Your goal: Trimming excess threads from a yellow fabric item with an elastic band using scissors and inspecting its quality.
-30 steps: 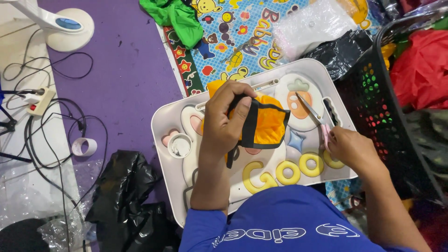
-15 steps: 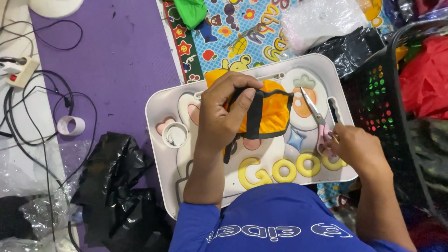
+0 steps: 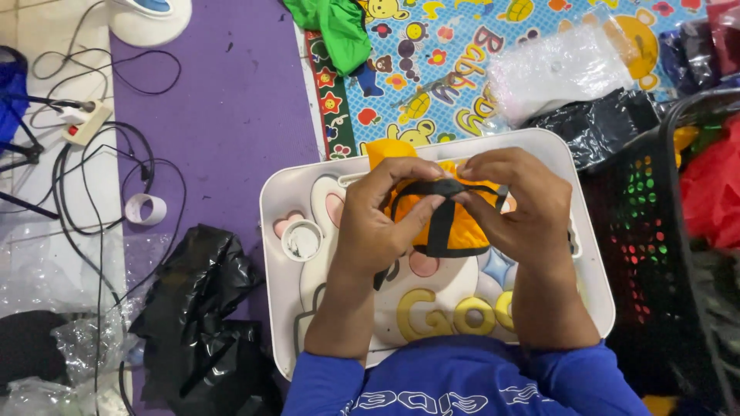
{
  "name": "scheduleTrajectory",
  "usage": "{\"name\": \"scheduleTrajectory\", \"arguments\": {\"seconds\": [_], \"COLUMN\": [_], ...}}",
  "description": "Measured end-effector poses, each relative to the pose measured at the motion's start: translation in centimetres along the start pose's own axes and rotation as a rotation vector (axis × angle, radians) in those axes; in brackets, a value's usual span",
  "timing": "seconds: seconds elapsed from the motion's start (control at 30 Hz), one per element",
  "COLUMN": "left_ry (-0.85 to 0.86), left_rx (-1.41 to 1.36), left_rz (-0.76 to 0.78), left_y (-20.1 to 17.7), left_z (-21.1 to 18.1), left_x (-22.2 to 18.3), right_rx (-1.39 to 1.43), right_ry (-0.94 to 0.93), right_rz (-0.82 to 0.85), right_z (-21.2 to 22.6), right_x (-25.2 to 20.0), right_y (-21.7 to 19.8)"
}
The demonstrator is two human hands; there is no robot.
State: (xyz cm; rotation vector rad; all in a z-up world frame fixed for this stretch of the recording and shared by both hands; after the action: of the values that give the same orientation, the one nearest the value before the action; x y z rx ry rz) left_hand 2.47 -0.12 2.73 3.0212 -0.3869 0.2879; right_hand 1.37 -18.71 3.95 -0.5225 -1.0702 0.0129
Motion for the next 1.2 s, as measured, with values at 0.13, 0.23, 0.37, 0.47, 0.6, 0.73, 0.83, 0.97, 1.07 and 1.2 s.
{"name": "scheduleTrajectory", "arguments": {"seconds": [0.13, 0.23, 0.37, 0.47, 0.6, 0.73, 0.83, 0.97, 1.07, 1.2], "left_ry": [0.072, 0.102, 0.114, 0.233, 0.331, 0.261, 0.195, 0.074, 0.069, 0.056], "left_rx": [0.042, 0.123, 0.224, 0.387, 0.448, 0.443, 0.418, 0.267, 0.236, 0.188], "left_rz": [-0.078, -0.161, -0.241, -0.283, -0.302, -0.282, -0.22, -0.118, -0.071, -0.044], "left_y": [0.8, 0.9, 1.6, 1.6, 1.6, 1.6, 1.5, 1.7, 1.3, 1.6], "left_z": [-1.0, -0.5, 0.2, -0.8, -1.0, -0.7, -0.9, -0.9, 0.3, 0.5], "left_x": [0.0, 0.3, 0.4, 0.8, 1.1, 1.0, 1.1, 1.0, 0.9, 1.2], "right_rx": [0.22, 0.288, 0.254, 0.132, 0.161, 0.317, 0.486, 0.615, 0.621, 0.571], "right_ry": [-0.088, -0.072, -0.091, -0.074, 0.005, 0.118, 0.204, 0.265, 0.299, 0.299], "right_rz": [-0.172, -0.149, -0.063, -0.011, -0.031, 0.005, 0.013, 0.092, 0.144, 0.178], "right_z": [-1.7, -2.3, -2.4, -2.8, -3.3, -3.7, -4.5, -4.4, -4.1, -3.8], "right_x": [-1.1, -0.7, -0.4, -0.7, -0.7, -0.6, -1.3, -1.0, -1.1, -1.1], "right_y": [0.6, 1.0, 0.8, 0.1, -0.8, -1.0, -0.8, -0.6, -0.7, -0.4]}}
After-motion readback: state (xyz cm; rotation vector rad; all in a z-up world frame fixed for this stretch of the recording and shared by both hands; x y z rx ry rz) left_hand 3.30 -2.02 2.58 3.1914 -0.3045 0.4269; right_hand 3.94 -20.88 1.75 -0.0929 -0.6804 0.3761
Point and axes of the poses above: each hand's wrist, its own x-axis towards the middle knuckle, its own y-axis out of the palm, z = x × y, the point moved 3 cm from there along x, towards the middle knuckle, and after that the axes turned 14 degrees about -y, right-handed, at the moved point
